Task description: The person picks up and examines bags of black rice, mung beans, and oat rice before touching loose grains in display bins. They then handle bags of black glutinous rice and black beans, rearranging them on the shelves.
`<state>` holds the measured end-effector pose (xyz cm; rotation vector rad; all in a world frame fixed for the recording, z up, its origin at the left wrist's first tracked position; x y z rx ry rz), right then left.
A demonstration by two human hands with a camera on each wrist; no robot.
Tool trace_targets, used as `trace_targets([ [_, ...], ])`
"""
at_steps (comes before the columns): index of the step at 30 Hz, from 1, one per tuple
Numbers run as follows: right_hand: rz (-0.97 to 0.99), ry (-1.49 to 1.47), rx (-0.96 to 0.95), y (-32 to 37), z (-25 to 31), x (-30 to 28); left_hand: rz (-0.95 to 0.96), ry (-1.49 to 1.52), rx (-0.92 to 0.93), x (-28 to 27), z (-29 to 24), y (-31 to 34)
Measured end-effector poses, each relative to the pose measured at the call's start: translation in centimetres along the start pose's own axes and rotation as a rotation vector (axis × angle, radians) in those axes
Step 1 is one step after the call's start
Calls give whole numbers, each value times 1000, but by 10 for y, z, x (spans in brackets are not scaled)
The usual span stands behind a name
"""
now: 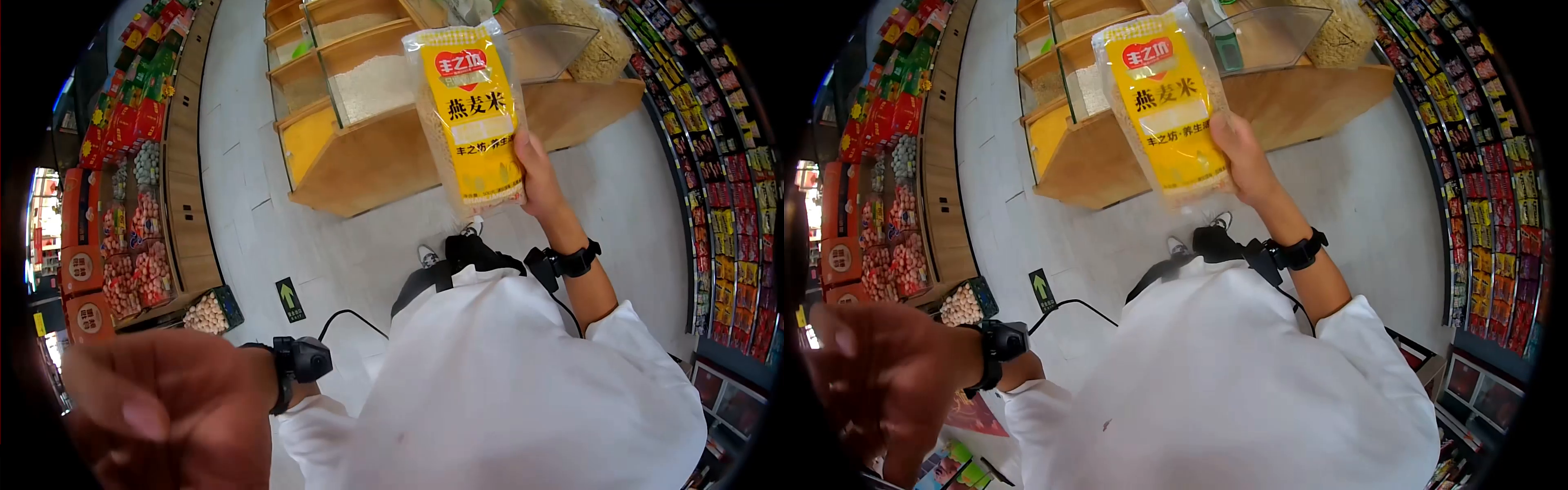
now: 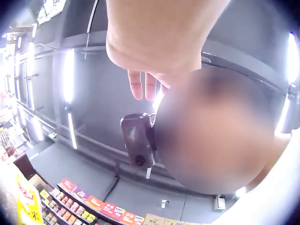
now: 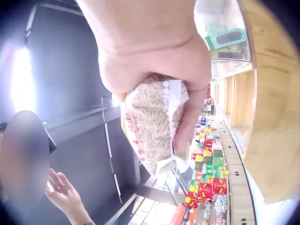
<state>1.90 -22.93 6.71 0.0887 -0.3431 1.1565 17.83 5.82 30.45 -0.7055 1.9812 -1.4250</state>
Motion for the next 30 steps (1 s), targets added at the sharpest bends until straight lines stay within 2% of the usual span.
trace_targets([
  [1,43,-62,8,-2,0,-2,-2,4,-1,-8,-4,2],
  [4,11,-50,-1,-4,4,2,8,-9,-10,-27,-6,5],
  [10,63,-156,-6,-7,8,2,-334,-182,156,-20,-4,-1],
  [21,-124,-283,-15,-12,32,26,-270,-139,97,-6,-8,12],
  [24,-103,-349,-42,-17,40,30,-253,-147,-16,23,7,29],
  [25,-76,-379,-47,-17,44,32,-411,79,-145,59,19,38],
  [26,-82,-383,-55,-18,47,32,-151,-39,-213,75,37,53],
  [27,-39,-392,-98,-20,51,34,-133,83,-292,89,60,83],
  [28,2,-401,-142,-21,55,36,-103,101,-516,107,72,98],
  [29,-3,-407,-149,-22,57,38,138,-83,-537,110,88,127],
  [30,-2,-401,-154,-24,60,39,195,-125,-602,118,88,131],
])
Point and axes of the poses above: each hand's wrist, its own y-axis away from the middle knuckle, its own x-axis out of the palm, z = x × y, the point moved 2 cm from there along -y, towards the middle knuckle, and after that the axes turned 12 degrees about z, right-handed, at the moved point
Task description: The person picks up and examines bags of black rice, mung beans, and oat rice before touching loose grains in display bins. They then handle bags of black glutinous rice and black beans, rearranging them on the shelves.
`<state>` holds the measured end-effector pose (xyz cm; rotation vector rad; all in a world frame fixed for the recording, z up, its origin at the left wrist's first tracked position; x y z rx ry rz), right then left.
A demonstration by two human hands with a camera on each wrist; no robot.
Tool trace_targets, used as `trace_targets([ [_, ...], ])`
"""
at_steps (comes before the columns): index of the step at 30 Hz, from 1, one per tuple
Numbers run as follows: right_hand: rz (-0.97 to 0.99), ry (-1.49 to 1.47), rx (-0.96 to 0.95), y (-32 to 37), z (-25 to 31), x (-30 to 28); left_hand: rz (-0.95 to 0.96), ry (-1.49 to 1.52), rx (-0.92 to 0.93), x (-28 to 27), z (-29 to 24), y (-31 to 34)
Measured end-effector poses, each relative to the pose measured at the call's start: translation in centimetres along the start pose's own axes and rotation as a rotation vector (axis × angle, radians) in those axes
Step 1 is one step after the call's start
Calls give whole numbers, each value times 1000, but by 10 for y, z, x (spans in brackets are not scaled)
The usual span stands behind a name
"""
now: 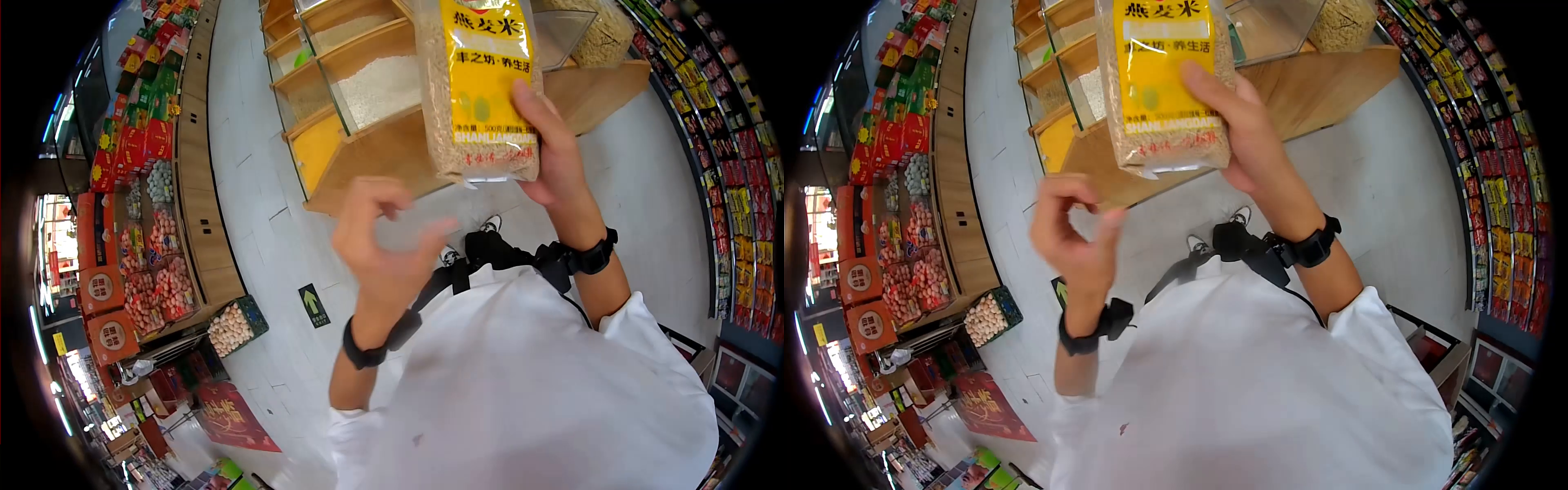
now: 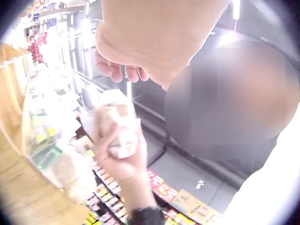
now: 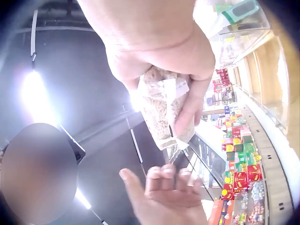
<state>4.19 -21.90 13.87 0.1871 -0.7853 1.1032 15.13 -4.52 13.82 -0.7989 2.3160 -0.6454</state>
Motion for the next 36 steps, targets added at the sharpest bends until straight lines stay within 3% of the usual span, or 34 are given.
trace_targets([
  [5,4,-37,-4,-7,2,13,0,-141,-71,29,-6,-5],
  [7,26,12,-17,-9,0,19,-72,-160,-91,28,-7,-6],
  [14,-13,30,39,-10,-1,14,-24,-122,-109,20,-10,-3],
  [19,45,-85,131,-12,-4,12,22,155,-92,14,-3,-3],
  [26,24,-161,164,-7,-10,1,159,226,-117,10,-1,-3],
  [28,32,-156,185,-3,-9,-1,208,140,32,13,0,-3],
  [35,67,-250,75,10,-24,-23,319,70,75,21,-6,3],
  [36,88,-421,71,7,-30,-24,276,8,161,25,-13,1],
])
Point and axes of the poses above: each hand's wrist, its own y-axis away from the middle knuckle, its own x-axis out of the palm, z = x × y, the point moved 2 cm from there along -y, towards the middle knuckle, and after that the axes turned 12 degrees about z, right-handed, at the moved point
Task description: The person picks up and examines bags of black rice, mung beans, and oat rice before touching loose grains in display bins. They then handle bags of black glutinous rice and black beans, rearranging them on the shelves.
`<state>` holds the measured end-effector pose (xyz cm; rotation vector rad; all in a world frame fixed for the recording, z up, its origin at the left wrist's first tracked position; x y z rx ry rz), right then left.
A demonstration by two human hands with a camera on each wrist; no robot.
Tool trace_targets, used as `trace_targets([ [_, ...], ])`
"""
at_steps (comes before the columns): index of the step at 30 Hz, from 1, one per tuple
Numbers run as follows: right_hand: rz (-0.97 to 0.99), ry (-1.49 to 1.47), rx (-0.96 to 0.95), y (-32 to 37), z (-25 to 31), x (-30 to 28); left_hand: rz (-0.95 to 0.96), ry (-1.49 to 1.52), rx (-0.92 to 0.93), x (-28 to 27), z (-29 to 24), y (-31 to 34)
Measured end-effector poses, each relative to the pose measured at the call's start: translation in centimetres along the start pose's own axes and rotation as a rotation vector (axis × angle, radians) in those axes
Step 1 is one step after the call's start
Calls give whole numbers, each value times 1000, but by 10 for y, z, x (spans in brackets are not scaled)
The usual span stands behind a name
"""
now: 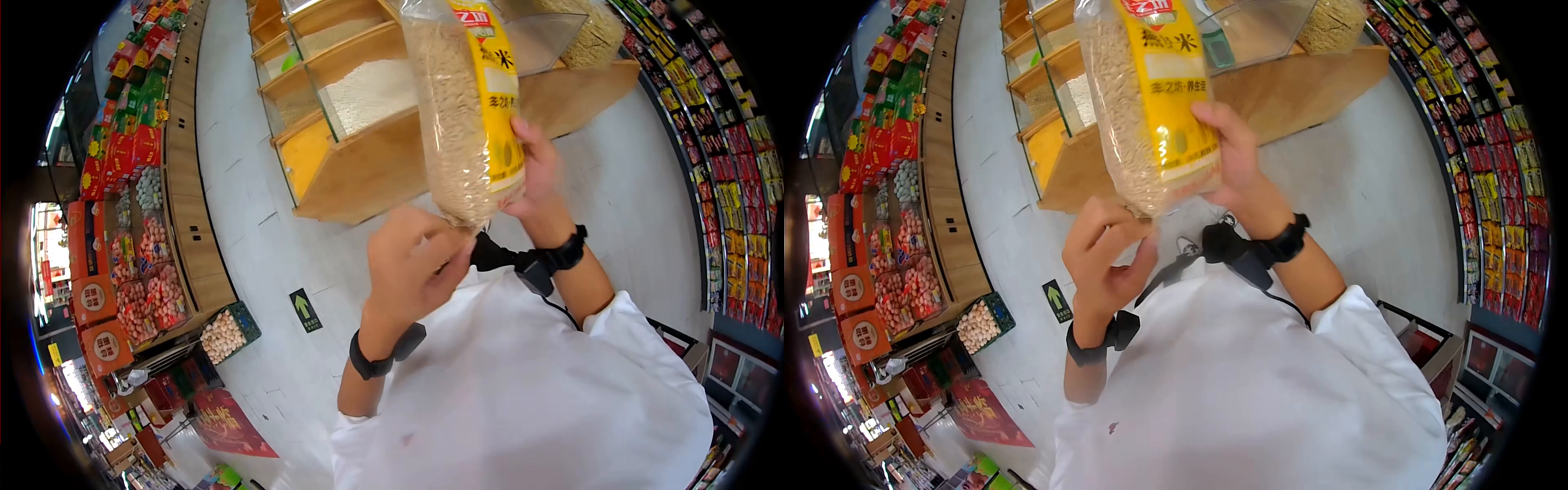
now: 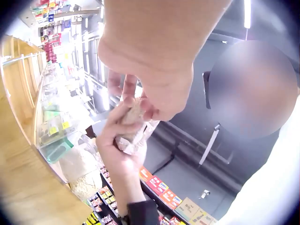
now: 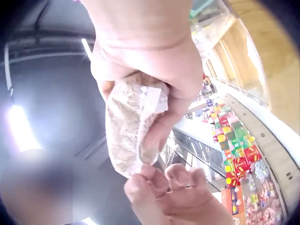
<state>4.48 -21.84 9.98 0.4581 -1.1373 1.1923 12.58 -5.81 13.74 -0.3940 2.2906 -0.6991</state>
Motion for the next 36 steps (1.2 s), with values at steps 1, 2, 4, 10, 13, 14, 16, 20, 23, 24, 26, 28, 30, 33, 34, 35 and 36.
trace_targets([
  [1,26,-170,-5,-1,-6,-1,-40,-75,72,4,-7,-3],
  [2,14,-165,-5,-3,-13,0,-40,-63,69,6,-13,-6],
  [4,325,-387,48,-8,-26,9,-109,-209,111,9,-22,-12],
  [10,143,-625,121,-4,-32,-10,-146,-332,134,17,-22,-16],
  [13,148,-561,108,-2,-31,-13,-114,-341,145,18,-22,-17],
  [14,160,-544,117,-3,-30,-11,-107,-327,161,20,-22,-17],
  [16,321,-495,144,-2,-28,1,-101,-305,164,21,-25,-16],
  [20,285,-563,188,6,-27,7,-62,-276,139,29,-31,-15],
  [23,345,-504,224,11,-25,-5,36,-242,140,30,-34,-14],
  [24,406,-515,237,12,-24,-4,28,-244,150,32,-35,-13],
  [26,439,-461,228,18,-22,-2,54,-186,176,38,-33,-7],
  [28,164,-342,201,32,-23,-7,51,-121,170,33,-33,-9],
  [30,354,-345,198,26,-20,-11,102,222,-17,29,-27,-7],
  [33,530,-580,260,26,-14,1,16,261,-31,19,-6,-6],
  [34,519,-588,262,29,-16,-1,-53,341,-86,25,12,-2],
  [35,559,-646,283,32,-20,-2,-125,415,-141,30,29,-1],
  [36,600,-705,306,33,-22,-2,-196,633,-255,32,35,-14],
])
Point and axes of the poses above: each hand's wrist, its own y-axis away from the middle knuckle, its own x-axis out of the palm, z = x × y, the point moved 2 cm from there along -y, towards the middle knuckle, and after that the axes turned 12 degrees about z, right-handed, at the moved point
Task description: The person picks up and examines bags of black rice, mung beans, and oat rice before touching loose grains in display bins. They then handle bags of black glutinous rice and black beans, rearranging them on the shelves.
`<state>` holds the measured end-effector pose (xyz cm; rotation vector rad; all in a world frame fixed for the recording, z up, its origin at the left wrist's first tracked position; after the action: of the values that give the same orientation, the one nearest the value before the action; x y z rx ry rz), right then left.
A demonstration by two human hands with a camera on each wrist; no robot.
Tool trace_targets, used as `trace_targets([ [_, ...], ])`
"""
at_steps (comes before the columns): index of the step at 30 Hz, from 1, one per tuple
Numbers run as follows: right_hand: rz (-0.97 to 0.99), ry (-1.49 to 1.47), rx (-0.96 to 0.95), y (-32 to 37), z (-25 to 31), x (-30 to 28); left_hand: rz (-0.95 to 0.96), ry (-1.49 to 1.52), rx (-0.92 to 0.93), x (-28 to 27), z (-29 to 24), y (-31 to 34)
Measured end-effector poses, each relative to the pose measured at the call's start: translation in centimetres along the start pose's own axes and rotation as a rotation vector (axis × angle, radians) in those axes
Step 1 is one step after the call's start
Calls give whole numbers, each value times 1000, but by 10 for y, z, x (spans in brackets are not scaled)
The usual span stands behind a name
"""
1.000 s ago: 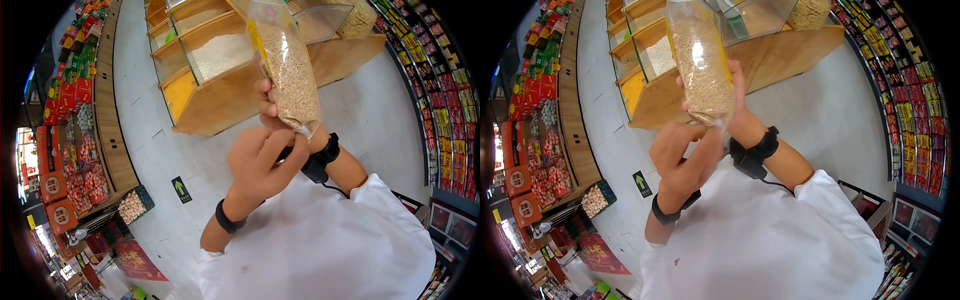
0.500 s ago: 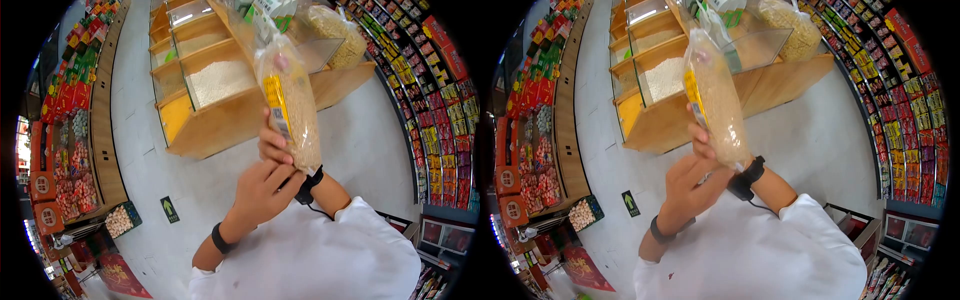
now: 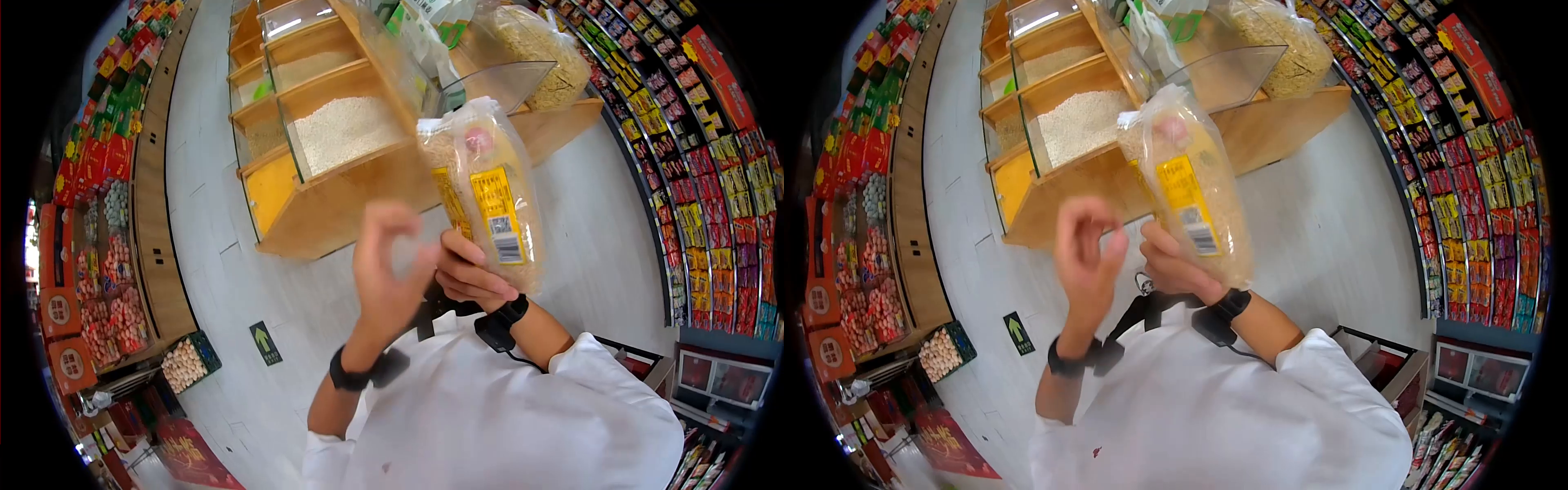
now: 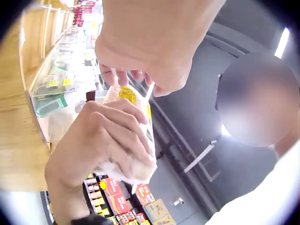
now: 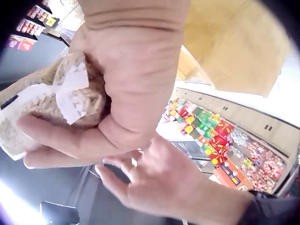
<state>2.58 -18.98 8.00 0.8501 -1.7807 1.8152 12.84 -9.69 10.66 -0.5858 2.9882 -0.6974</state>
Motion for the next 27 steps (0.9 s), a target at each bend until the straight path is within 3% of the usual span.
trace_targets([
  [1,4,-73,24,-3,-2,0,-86,215,-110,5,4,-14],
  [3,-26,-110,8,2,-1,-2,9,587,-254,16,24,-35],
  [4,-51,-129,-11,6,0,-3,-16,580,-263,17,28,-40],
  [6,-55,-145,-54,10,13,1,-5,942,-426,24,37,-49],
  [8,43,-295,-30,16,26,4,17,942,-421,30,43,-56],
  [12,-7,-278,79,20,39,14,136,997,-533,49,60,-76],
  [14,55,-223,59,29,45,15,165,970,-576,55,62,-81],
  [16,-238,61,212,48,60,22,47,869,-534,54,55,-88],
  [17,-336,343,271,70,76,14,49,846,-555,58,56,-90],
  [18,-317,331,254,74,79,21,-80,824,-478,64,58,-92],
  [19,-659,453,101,76,85,29,-210,800,-395,65,58,-93],
  [20,-1005,567,-55,77,94,39,-210,781,-407,66,55,-96],
  [24,-862,606,-267,68,124,65,-344,547,-337,75,43,-102],
  [26,-908,891,-153,83,138,57,-340,565,-343,79,46,-97],
  [27,-1029,1146,-41,77,141,61,-338,553,-361,80,48,-93],
])
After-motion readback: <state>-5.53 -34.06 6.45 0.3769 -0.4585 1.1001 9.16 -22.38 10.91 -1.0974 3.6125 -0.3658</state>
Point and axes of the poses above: each hand's wrist, its own y-axis away from the middle knuckle, its own x-axis out of the palm, z = x × y, the point moved 2 cm from there along -y, towards the middle knuckle, and after that the axes turned 12 degrees about z, right-handed, at the moved point
